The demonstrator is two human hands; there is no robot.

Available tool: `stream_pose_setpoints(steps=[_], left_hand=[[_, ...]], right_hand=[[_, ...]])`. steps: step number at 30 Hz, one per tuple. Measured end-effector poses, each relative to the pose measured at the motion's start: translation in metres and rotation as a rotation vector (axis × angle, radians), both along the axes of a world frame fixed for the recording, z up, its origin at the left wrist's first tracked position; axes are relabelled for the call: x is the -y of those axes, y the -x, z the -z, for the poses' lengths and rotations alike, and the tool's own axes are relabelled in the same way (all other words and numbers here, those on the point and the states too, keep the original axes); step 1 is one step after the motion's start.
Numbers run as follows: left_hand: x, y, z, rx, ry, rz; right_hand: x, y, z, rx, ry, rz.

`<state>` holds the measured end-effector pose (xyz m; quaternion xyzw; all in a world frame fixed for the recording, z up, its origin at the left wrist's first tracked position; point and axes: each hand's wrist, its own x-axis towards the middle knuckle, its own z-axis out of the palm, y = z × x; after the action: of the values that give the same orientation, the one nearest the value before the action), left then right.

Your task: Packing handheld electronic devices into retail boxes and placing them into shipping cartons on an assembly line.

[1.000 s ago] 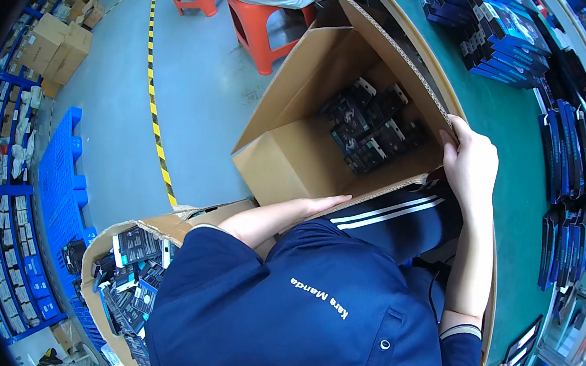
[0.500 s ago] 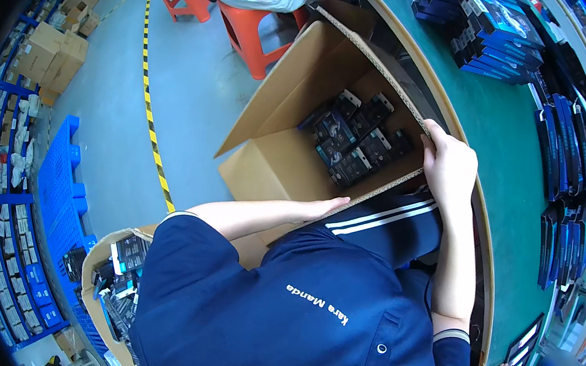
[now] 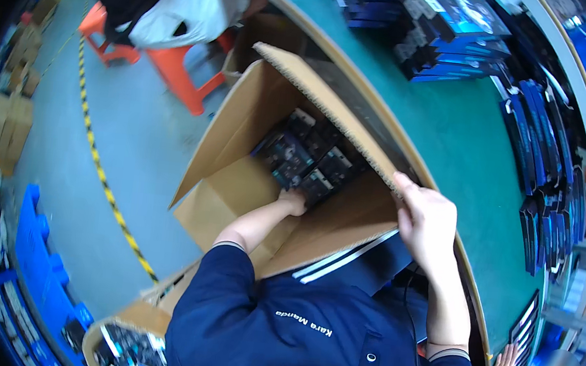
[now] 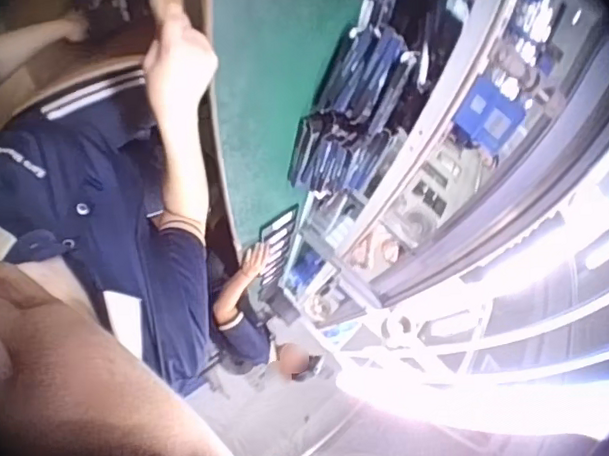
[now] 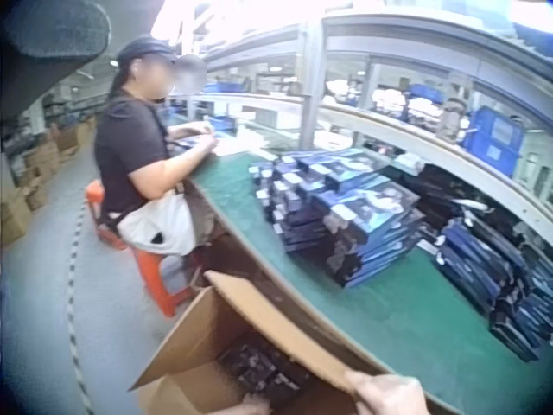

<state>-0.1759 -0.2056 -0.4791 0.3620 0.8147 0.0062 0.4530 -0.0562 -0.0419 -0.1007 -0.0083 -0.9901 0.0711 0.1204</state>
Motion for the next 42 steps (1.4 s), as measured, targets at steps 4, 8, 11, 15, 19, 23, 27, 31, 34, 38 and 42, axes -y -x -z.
stream_pose_setpoints(steps=[4,8,11,15,19,23,27,31,34,38,42], left_hand=[[0.068,0.082,0.152,-0.429,0.092,0.014],[-0.036,0.072,0.153,-0.685,-0.472,-0.115],[-0.055,0.057,0.146,-0.531,-0.529,-0.151],[-0.035,0.049,0.126,-0.373,-0.54,-0.254],[-0.013,0.042,0.108,-0.239,-0.561,-0.38],[-0.013,0.043,0.104,-0.125,-0.626,-0.546],[-0.02,0.027,0.123,0.012,-0.708,-0.714],[-0.017,-0.006,0.173,-0.08,-0.561,-0.777],[-0.041,0.008,0.138,0.152,-0.194,-0.622],[-0.011,0.013,0.139,0.021,-0.213,-0.376],[0.024,-0.001,0.139,0.22,-0.412,-0.508]], right_hand=[[0.036,0.02,-0.022,-0.09,0.129,-0.151],[0.009,0.02,-0.008,0.005,0.096,-0.085],[0.005,0.02,-0.017,0.097,0.096,-0.051],[0.001,0.023,-0.015,0.076,0.079,-0.05],[0.004,0.029,-0.016,0.082,0.073,-0.047],[0.005,0.03,-0.016,0.109,0.09,-0.014],[0.007,0.03,-0.014,0.143,0.091,-0.029],[0.016,0.03,-0.018,0.12,0.089,-0.042],[0.012,0.029,-0.016,0.116,0.042,-0.004],[0.011,0.03,-0.02,0.103,0.059,-0.039],[0.006,0.027,-0.015,0.085,0.101,-0.067]])
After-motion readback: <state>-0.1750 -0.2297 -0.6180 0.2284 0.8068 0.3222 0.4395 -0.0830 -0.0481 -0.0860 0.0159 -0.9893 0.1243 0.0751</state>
